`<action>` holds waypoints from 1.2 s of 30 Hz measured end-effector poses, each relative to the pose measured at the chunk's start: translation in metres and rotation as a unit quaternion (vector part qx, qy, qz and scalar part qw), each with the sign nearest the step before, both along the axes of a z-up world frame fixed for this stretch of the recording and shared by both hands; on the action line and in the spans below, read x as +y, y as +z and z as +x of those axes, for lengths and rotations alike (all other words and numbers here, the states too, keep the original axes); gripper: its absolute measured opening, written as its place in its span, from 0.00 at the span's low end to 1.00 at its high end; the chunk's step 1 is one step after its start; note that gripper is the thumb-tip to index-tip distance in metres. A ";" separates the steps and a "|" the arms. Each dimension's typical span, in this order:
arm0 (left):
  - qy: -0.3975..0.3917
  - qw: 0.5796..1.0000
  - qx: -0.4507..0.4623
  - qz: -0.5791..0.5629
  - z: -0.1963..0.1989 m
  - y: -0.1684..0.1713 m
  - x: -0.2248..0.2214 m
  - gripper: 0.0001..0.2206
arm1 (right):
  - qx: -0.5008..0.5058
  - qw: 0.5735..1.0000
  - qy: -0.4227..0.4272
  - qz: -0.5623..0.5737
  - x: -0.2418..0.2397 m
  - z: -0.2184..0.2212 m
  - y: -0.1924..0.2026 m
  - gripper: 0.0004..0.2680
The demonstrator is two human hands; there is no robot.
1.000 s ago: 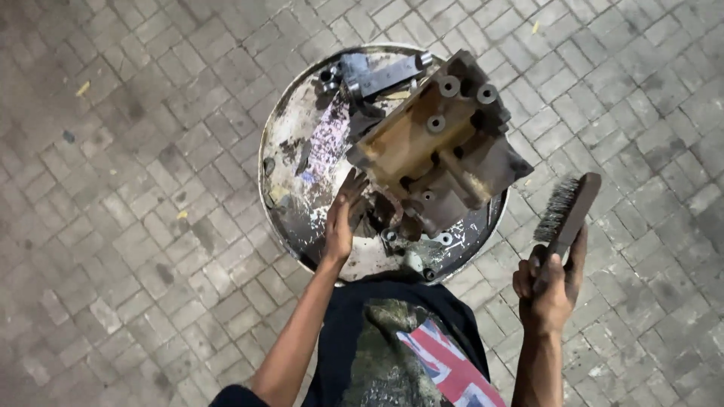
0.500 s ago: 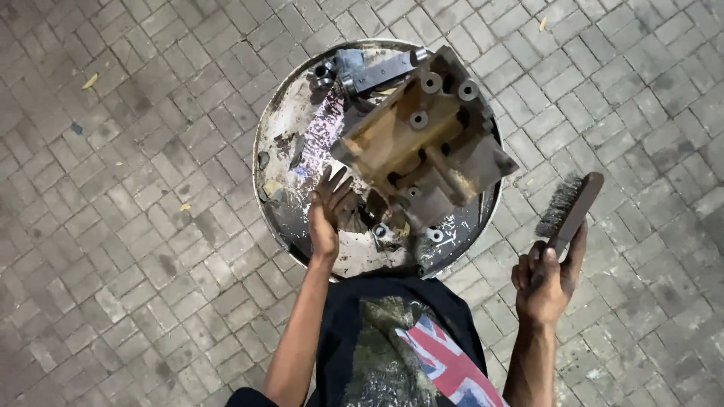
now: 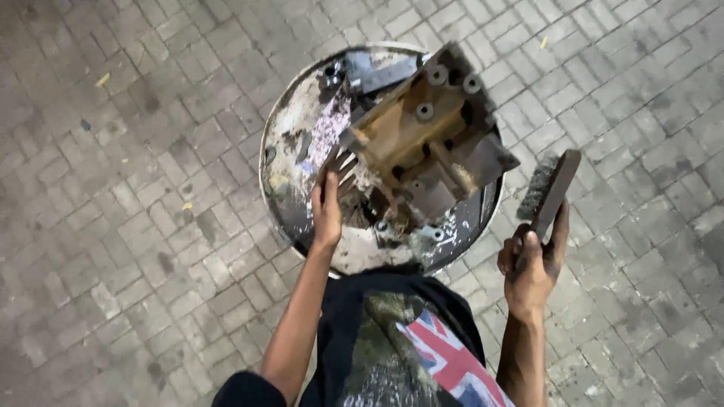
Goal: Scraping and brushing an engine component to remove dirt and residue using a wire brush and a scraper.
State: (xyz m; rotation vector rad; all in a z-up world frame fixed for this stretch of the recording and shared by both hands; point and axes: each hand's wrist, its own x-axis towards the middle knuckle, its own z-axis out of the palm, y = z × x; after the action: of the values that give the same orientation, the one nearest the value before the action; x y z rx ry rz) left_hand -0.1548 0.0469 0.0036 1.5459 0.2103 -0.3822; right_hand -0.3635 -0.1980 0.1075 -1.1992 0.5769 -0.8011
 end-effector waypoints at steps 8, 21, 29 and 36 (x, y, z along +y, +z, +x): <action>-0.068 0.977 -0.159 -0.123 0.028 0.022 -0.001 0.26 | 0.028 0.998 0.043 -0.033 0.007 -0.013 0.001 0.26; -0.063 0.966 -0.181 0.172 0.043 0.033 0.047 0.07 | 0.538 0.755 0.353 -0.122 -0.009 -0.026 0.031 0.19; -0.348 0.811 -0.256 0.395 0.024 -0.035 0.023 0.17 | 0.520 0.683 0.461 -0.226 0.041 0.035 0.018 0.19; -0.083 0.987 -0.078 0.110 0.030 0.088 0.012 0.20 | 0.476 0.704 0.457 -0.264 0.074 0.050 0.002 0.16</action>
State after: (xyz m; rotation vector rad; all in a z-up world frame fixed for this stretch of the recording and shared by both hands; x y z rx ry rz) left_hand -0.1244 0.0589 0.0918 1.8102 0.0008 -0.3752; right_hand -0.3137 -0.1241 0.1091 -2.1750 0.4554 0.6578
